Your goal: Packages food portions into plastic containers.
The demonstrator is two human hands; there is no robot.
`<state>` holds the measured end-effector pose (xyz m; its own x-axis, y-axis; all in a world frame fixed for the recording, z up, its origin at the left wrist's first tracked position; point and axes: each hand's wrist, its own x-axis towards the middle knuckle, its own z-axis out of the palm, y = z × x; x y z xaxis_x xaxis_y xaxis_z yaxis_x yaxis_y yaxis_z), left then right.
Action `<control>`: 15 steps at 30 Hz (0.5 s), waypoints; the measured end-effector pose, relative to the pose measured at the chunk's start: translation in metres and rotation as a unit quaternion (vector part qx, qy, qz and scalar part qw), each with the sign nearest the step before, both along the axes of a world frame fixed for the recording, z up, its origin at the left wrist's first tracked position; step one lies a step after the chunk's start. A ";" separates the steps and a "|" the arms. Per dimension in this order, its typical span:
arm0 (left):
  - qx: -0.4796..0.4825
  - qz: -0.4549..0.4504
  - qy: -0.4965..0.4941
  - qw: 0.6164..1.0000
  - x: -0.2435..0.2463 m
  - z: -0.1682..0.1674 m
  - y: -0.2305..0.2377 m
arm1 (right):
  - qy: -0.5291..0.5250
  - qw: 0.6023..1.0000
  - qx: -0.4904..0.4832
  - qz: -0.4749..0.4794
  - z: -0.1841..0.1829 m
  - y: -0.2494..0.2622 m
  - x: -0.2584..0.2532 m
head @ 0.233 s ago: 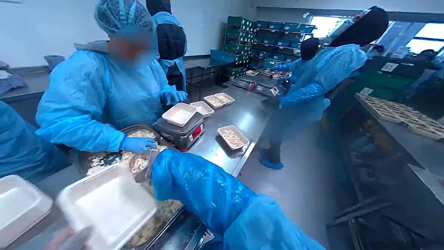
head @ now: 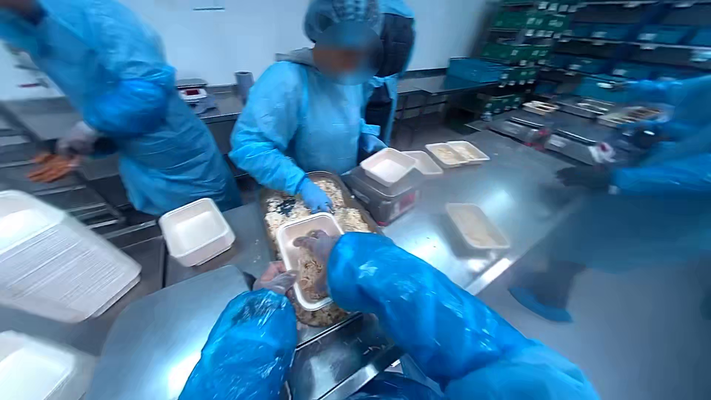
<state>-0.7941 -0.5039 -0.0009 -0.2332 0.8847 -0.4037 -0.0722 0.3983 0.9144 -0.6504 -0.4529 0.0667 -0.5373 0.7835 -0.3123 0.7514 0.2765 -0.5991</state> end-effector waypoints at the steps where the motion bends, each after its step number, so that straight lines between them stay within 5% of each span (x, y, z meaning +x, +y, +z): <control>1: 0.003 0.015 -0.026 1.000 -0.003 -0.005 0.001 | 0.013 0.999 0.021 0.022 -0.001 0.001 0.006; 4: 0.012 0.048 -0.058 0.997 -0.009 -0.005 -0.005 | 0.088 0.993 0.073 0.039 -0.031 0.015 0.017; 10: 0.002 0.016 -0.033 0.999 -0.011 0.011 -0.015 | -0.066 0.996 -0.013 0.056 -0.024 0.021 -0.019; 15: 0.006 0.031 -0.070 0.997 -0.013 0.012 -0.020 | -0.237 0.962 0.003 0.134 -0.018 0.039 -0.031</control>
